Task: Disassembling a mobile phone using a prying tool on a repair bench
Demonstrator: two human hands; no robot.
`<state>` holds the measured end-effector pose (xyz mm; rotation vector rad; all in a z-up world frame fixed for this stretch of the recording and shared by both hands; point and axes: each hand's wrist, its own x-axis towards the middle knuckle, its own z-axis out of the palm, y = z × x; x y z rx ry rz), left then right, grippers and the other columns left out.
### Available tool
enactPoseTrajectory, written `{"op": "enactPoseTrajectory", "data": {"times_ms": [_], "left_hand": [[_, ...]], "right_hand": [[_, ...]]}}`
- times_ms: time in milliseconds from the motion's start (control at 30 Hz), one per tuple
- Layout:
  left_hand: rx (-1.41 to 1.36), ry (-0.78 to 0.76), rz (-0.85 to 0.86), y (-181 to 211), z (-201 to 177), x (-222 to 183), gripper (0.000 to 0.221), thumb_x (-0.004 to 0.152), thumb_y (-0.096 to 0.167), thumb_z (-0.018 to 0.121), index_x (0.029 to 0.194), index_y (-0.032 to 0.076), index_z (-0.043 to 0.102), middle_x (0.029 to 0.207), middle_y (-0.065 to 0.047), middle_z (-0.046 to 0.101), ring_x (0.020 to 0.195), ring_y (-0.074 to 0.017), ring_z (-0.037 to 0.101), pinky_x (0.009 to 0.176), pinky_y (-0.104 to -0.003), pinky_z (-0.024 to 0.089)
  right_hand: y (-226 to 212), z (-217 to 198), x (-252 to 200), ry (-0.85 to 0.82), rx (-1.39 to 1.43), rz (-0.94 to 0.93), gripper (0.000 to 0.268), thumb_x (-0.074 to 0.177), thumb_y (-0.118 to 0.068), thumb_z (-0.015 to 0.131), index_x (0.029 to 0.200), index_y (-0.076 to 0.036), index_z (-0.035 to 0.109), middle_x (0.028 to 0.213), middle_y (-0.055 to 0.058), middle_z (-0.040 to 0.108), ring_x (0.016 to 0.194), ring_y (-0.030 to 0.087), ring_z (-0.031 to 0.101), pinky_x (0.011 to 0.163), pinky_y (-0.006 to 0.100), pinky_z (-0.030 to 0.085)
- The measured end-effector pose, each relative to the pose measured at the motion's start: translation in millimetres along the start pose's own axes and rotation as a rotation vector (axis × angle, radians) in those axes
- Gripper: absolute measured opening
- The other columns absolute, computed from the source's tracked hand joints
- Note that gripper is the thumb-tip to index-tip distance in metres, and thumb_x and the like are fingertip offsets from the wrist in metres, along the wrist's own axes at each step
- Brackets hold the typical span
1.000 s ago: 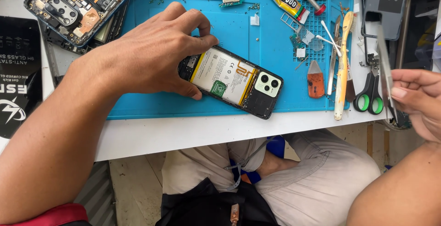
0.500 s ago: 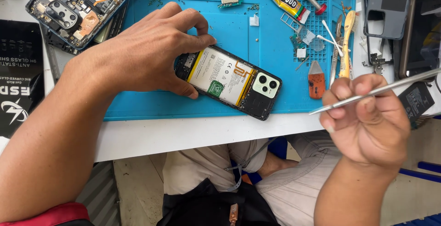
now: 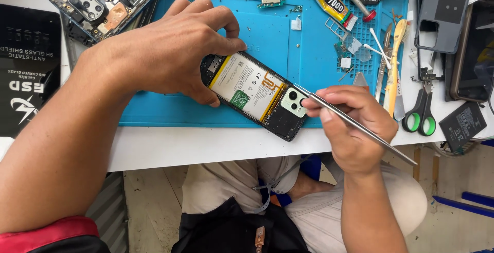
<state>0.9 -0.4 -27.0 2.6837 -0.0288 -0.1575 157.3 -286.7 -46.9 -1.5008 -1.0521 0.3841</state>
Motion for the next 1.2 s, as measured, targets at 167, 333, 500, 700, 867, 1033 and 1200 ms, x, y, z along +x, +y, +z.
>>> {"op": "enactPoseTrajectory", "data": {"times_ms": [167, 333, 500, 700, 867, 1033, 1200], "left_hand": [[-0.003, 0.004, -0.012, 0.9, 0.5, -1.0, 0.096, 0.061, 0.052, 0.094, 0.145, 0.019, 0.061, 0.132, -0.008, 0.05, 0.114, -0.0362, 0.043, 0.094, -0.05, 0.038], [-0.012, -0.009, -0.022, 1.1, -0.2, -0.4, 0.096, 0.06, 0.05, 0.095, 0.145, 0.019, 0.061, 0.133, -0.01, 0.051, 0.117, -0.0367, 0.046, 0.097, -0.05, 0.038], [0.032, 0.056, -0.01, -1.0, 0.5, 0.5, 0.093, 0.059, 0.052, 0.094, 0.14, 0.019, 0.064, 0.13, -0.014, 0.055, 0.113, -0.0379, 0.054, 0.09, -0.049, 0.045], [0.027, 0.082, 0.003, -0.6, 1.0, 1.5, 0.09, 0.059, 0.051, 0.094, 0.137, 0.016, 0.066, 0.13, -0.015, 0.056, 0.113, -0.0377, 0.054, 0.088, -0.049, 0.048], [0.014, 0.089, 0.005, -2.9, 1.9, 0.8, 0.094, 0.061, 0.05, 0.094, 0.141, 0.012, 0.062, 0.134, -0.015, 0.054, 0.116, -0.0365, 0.052, 0.089, -0.048, 0.048], [0.09, 0.126, -0.057, 1.6, -1.5, -1.9, 0.103, 0.062, 0.054, 0.095, 0.143, 0.004, 0.056, 0.133, -0.017, 0.051, 0.118, -0.0364, 0.052, 0.088, -0.047, 0.051], [0.128, -0.044, -0.392, 16.5, -14.5, -0.6, 0.082, 0.064, 0.07, 0.093, 0.115, 0.012, 0.066, 0.102, -0.011, 0.065, 0.086, -0.0384, 0.068, 0.06, -0.054, 0.056]], "right_hand": [[2.1, 3.9, 7.8, 0.001, -0.172, -0.129, 0.013, 0.093, 0.011, 0.072, 0.097, 0.007, 0.06, 0.1, 0.027, 0.066, 0.083, 0.035, 0.076, 0.076, 0.039, 0.071], [9.4, 4.2, 8.8, -0.018, -0.196, -0.165, 0.015, 0.096, 0.008, 0.071, 0.094, 0.005, 0.056, 0.1, 0.029, 0.068, 0.082, 0.036, 0.078, 0.074, 0.037, 0.069], [15.6, -0.4, 14.9, -0.024, -0.306, -0.218, 0.014, 0.097, 0.004, 0.074, 0.094, 0.006, 0.061, 0.098, 0.026, 0.071, 0.094, 0.035, 0.077, 0.087, 0.041, 0.066], [19.2, 1.5, 14.3, -0.008, -0.262, -0.194, 0.013, 0.097, 0.003, 0.072, 0.094, 0.004, 0.06, 0.097, 0.025, 0.07, 0.094, 0.035, 0.076, 0.088, 0.042, 0.066], [21.4, 0.7, 14.9, -0.002, -0.269, -0.176, 0.012, 0.097, 0.005, 0.072, 0.095, 0.004, 0.06, 0.098, 0.024, 0.07, 0.095, 0.034, 0.076, 0.089, 0.042, 0.065], [15.9, 1.3, 15.4, -0.008, -0.349, -0.262, 0.014, 0.096, 0.006, 0.073, 0.094, 0.005, 0.059, 0.097, 0.027, 0.071, 0.093, 0.036, 0.076, 0.087, 0.042, 0.065], [7.7, -1.9, 20.4, -0.089, -0.383, -0.259, 0.011, 0.096, 0.007, 0.072, 0.095, 0.011, 0.063, 0.102, 0.031, 0.072, 0.1, 0.041, 0.076, 0.096, 0.048, 0.065]]}}
